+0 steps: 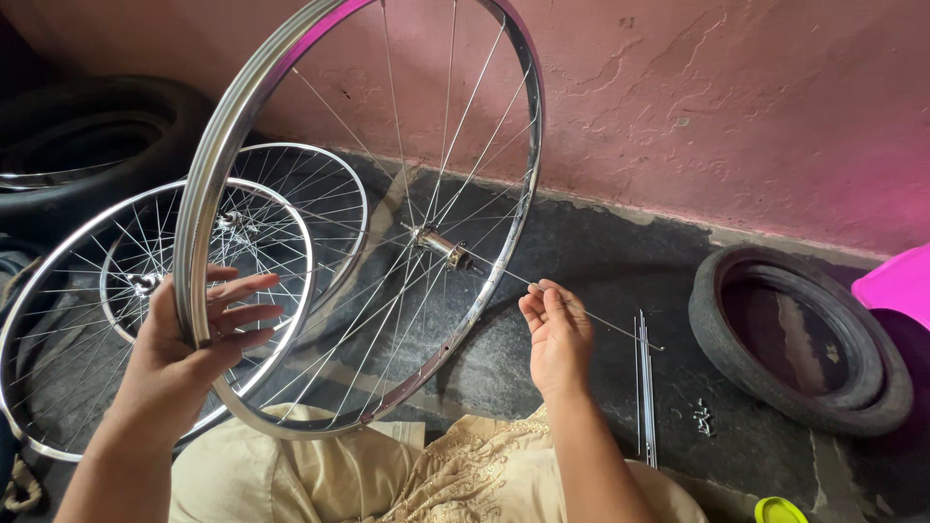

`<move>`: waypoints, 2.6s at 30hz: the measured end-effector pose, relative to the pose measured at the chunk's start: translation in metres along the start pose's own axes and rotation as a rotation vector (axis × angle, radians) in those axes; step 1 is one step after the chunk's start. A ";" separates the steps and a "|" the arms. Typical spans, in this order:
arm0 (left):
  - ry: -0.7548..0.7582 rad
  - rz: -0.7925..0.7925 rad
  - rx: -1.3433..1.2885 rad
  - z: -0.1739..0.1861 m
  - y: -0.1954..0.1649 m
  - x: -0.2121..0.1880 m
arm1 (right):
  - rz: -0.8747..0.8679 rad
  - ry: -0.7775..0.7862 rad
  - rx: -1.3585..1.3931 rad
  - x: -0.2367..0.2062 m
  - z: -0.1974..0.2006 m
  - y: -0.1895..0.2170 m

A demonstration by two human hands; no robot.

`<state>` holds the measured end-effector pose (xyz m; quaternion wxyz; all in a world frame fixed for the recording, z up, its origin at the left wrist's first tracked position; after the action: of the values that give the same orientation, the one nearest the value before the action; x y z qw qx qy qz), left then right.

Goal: The person laces a bicycle wheel by inserting spokes through the rim and hub, then secures them with nipples. The person repeats this process for multiple spokes around the wheel.

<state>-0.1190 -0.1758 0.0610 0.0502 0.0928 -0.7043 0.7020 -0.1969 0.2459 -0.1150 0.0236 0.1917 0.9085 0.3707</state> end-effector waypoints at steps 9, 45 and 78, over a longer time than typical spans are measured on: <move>0.022 -0.002 -0.003 -0.002 -0.001 -0.001 | -0.013 -0.027 0.002 0.000 0.001 -0.003; 0.020 0.061 -0.083 -0.047 0.014 -0.041 | -0.253 0.027 0.234 0.002 -0.012 -0.048; -0.051 0.518 -0.156 -0.017 0.301 -0.059 | -0.052 -0.040 0.093 0.006 -0.001 -0.007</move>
<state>-0.1224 -0.1559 -0.2452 -0.1419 -0.0771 -0.7575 0.6326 -0.2048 0.2429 -0.1188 0.0425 0.1762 0.9288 0.3232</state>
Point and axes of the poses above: each hand's wrist, its own x-axis towards the middle knuckle, its own z-axis out of the back of the hand, y = z × x, the point moved 10 cm from there along x, towards the middle knuckle, and after that the axes turned 2 degrees about -y, right-handed, at the moved point
